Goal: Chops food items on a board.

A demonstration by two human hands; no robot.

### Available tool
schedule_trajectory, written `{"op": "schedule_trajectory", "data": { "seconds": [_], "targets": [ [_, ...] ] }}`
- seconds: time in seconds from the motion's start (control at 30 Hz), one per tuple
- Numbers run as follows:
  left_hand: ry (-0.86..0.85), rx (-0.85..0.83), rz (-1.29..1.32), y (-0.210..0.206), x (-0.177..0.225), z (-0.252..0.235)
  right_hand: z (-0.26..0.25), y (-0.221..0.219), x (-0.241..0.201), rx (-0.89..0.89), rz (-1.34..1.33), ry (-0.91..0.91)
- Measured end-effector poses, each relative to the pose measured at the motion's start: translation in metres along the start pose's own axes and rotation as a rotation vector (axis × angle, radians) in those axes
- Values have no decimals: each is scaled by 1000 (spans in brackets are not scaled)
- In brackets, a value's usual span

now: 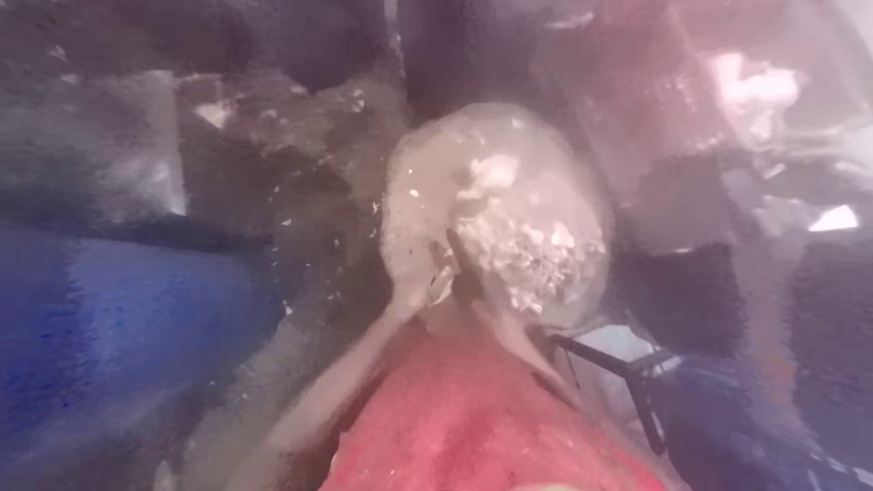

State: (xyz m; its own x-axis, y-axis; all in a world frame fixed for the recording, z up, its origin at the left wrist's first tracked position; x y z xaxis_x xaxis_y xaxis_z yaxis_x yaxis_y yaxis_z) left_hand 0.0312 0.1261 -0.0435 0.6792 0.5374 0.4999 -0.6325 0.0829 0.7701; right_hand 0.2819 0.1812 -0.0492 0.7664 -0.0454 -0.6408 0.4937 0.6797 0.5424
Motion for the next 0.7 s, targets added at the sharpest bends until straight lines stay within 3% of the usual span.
{"op": "schedule_trajectory", "data": {
  "seconds": [0.1, 0.23, 0.37, 0.47, 0.53, 0.6, 0.7],
  "targets": [
    [111, -73, 123, -1, -4, 6, 11, 8, 0, -26, -46, -77],
    [304, 39, 487, 4, -18, 7, 16, 14, -24, -25, 6, 7],
    [335, 83, 514, 0, -36, -1, 24, 21, -96, -66, 1, 96],
    [347, 100, 552, -1, -39, 2, 45, 39, -168, 3, -248, 362],
    [376, 99, 533, -3, -42, -1, 52, 40, -193, 31, -344, 465],
    [356, 130, 538, -1, -44, 2, 39, 12, -167, -19, -251, 332],
    [373, 134, 482, -2, -47, 3, -1, -43, -87, -227, 30, 7]
  ]
}}
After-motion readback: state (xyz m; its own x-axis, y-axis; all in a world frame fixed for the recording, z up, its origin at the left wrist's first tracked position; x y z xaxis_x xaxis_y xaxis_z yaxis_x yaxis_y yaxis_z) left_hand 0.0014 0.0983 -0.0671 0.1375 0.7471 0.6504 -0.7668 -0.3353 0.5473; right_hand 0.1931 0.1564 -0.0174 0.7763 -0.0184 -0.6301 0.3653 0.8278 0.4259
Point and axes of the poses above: each hand's wrist, its own z-axis away from the middle knuckle, its own y-axis out of the back of the hand, x = y × z, the point moved 7 cm from there along -z, towards the middle knuckle, and after that the axes turned 10 degrees about x, right-handed, at the moved point
